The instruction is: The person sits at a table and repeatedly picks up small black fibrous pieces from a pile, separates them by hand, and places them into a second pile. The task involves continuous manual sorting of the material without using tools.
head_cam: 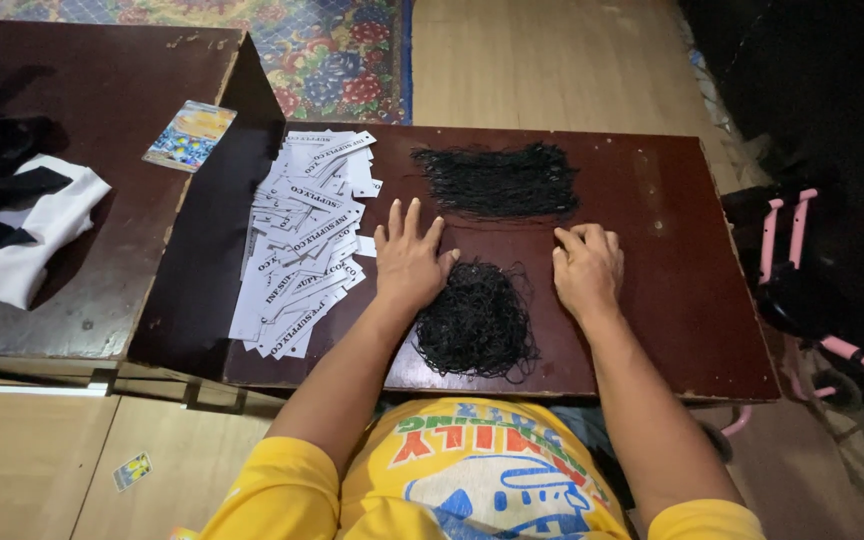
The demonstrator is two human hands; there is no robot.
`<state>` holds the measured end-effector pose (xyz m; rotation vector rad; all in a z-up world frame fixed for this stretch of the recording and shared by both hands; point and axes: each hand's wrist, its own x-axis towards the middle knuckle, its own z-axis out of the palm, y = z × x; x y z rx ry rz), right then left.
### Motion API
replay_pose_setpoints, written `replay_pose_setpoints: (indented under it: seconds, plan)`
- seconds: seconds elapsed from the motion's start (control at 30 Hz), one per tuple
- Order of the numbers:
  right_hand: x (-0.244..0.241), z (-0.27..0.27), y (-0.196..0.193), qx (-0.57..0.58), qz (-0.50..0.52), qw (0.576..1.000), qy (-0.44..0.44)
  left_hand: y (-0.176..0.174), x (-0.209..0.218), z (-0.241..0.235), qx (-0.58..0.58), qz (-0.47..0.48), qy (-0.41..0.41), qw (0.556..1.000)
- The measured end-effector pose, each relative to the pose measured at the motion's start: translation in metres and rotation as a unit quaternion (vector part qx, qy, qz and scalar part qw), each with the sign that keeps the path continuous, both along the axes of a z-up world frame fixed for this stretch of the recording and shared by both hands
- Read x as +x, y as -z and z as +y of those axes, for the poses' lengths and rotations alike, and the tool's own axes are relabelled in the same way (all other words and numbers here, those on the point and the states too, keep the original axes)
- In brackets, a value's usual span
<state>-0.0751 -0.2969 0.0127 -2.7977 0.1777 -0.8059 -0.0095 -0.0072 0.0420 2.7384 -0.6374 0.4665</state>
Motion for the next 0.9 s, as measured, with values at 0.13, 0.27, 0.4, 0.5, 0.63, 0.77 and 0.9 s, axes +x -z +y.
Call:
replay_pose_setpoints:
  seconds: [0.13, 0.27, 0.4, 0.5, 0.63, 0.77, 0.9]
  plan:
    - [0.0, 0.003, -0.004, 0.005, 0.036, 0.999, 0.015, -0.009, -0.002, 0.0, 0.014, 0.055, -0.009, 0.998]
    - [0.001, -0.002, 0.001, 0.029, 0.046, 0.998, 0.016, -0.012, -0.003, 0.0, 0.03, 0.085, -0.012, 0.996]
    - [0.001, -0.005, 0.003, 0.049, 0.032, 0.998, 0.006, -0.013, -0.003, 0.001, 0.023, 0.083, -0.01, 0.996]
    - [0.001, -0.006, 0.001, 0.063, 0.006, 0.998, -0.001, -0.002, 0.001, 0.0, 0.008, 0.042, -0.003, 0.999]
    - [0.0, -0.006, -0.006, 0.1, 0.002, 0.995, 0.03, 0.016, 0.012, 0.001, -0.031, -0.068, 0.068, 0.995]
    - [-0.001, -0.002, -0.007, 0.078, 0.011, 0.997, 0.013, 0.026, 0.014, -0.001, 0.0, -0.058, 0.151, 0.987]
    - [0.001, -0.002, -0.002, 0.03, 0.001, 0.999, -0.02, 0.018, 0.011, 0.001, 0.02, -0.029, 0.167, 0.985]
